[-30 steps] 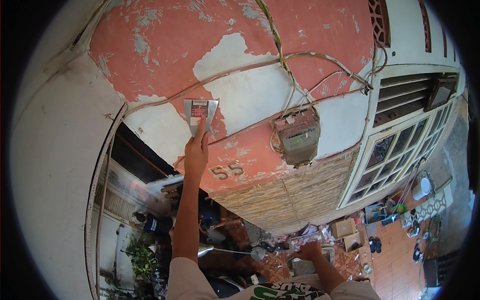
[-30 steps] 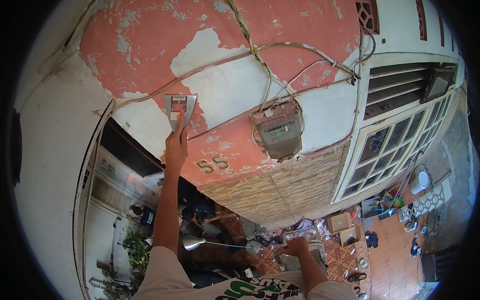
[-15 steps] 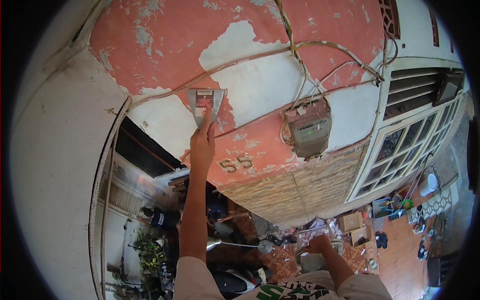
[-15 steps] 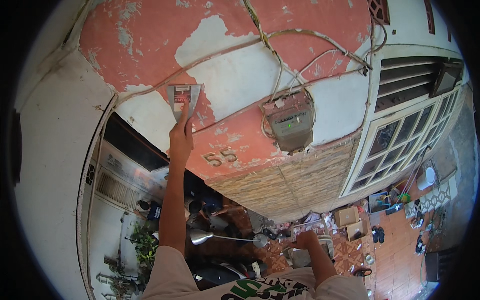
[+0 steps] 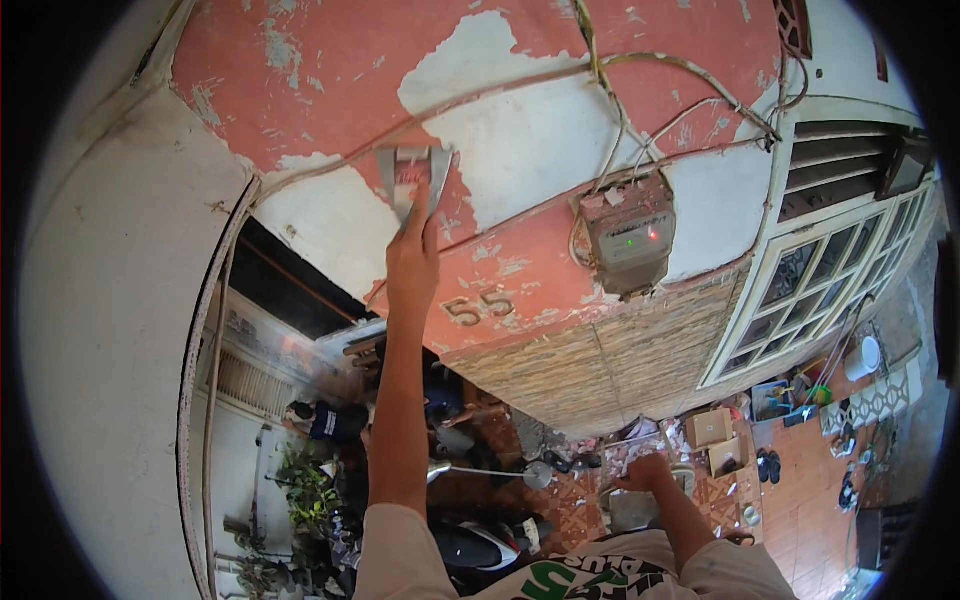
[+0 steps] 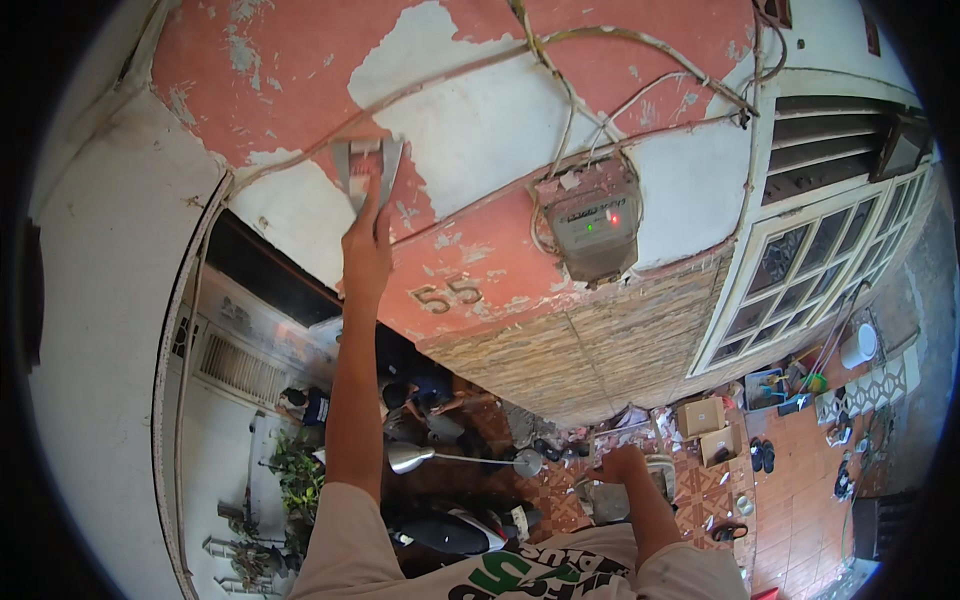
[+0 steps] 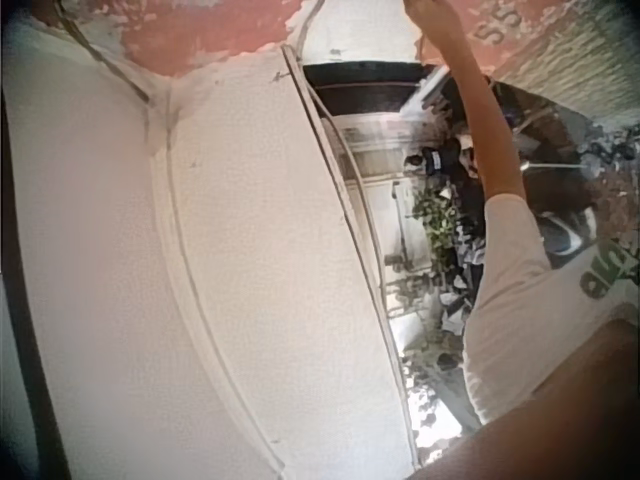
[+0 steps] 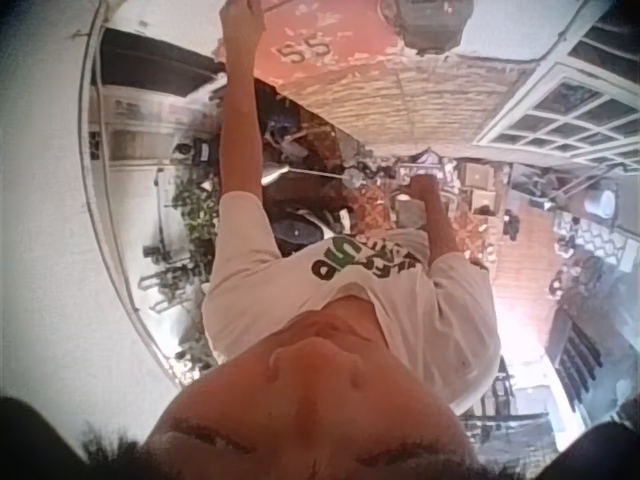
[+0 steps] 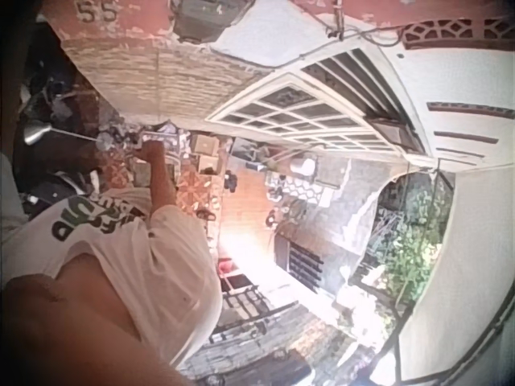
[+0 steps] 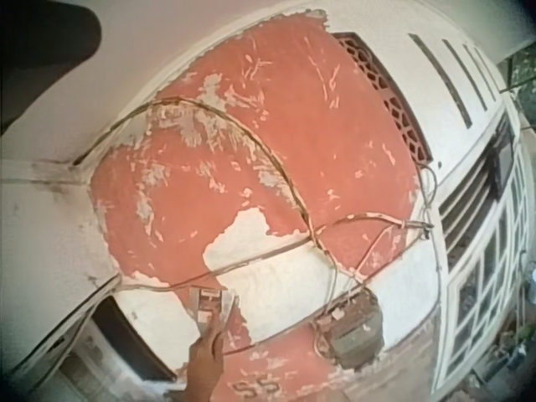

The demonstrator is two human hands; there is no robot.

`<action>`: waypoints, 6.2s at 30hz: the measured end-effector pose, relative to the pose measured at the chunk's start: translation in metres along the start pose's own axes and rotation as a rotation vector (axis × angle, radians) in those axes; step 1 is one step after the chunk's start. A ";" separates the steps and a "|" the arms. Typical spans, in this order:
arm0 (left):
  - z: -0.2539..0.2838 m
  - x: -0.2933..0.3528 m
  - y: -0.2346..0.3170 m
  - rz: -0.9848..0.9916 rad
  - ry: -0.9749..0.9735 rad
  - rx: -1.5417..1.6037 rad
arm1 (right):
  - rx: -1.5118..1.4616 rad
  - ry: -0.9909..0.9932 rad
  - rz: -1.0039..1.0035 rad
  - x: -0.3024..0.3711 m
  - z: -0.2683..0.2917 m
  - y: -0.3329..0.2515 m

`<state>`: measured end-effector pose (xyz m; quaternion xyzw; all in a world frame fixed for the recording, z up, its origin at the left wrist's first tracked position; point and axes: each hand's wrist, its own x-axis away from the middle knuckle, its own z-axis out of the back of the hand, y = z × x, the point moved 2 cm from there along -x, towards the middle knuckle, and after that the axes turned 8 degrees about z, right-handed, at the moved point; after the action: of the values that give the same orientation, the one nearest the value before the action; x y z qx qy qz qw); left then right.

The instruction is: The person scrapes old paint and debris from an exterior wall using a putty knife.

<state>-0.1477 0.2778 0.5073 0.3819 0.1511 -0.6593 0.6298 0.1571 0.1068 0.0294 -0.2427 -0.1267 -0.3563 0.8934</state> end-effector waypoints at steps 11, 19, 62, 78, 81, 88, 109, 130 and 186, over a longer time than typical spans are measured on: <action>-0.009 0.014 0.016 0.136 0.008 0.183 | -0.014 -0.014 -0.009 0.005 0.009 -0.002; -0.009 0.014 0.004 0.010 0.070 0.056 | -0.053 -0.027 -0.033 0.006 0.013 0.000; -0.019 0.017 0.023 0.130 0.088 0.252 | 0.076 0.054 -0.028 0.003 0.006 -0.005; -0.036 -0.008 0.033 0.113 0.178 0.282 | 0.015 0.135 -0.008 0.005 -0.004 -0.003; -0.042 -0.010 0.039 0.114 0.188 0.448 | 0.023 0.134 -0.018 0.001 0.000 -0.003; -0.047 0.036 0.015 0.163 0.138 0.259 | -0.009 0.073 -0.020 0.000 -0.002 0.002; -0.038 0.023 0.021 0.008 0.234 0.258 | 0.009 0.117 0.000 -0.003 -0.005 0.002; -0.041 0.014 0.029 0.294 0.105 0.406 | -0.003 0.055 -0.014 0.000 0.004 0.001; 0.005 0.034 -0.008 0.235 0.015 0.808 | -0.024 0.045 -0.021 -0.001 -0.004 0.002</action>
<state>-0.1534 0.2519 0.4850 0.6176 -0.1598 -0.5864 0.4991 0.1578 0.1065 0.0253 -0.2437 -0.1047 -0.3727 0.8892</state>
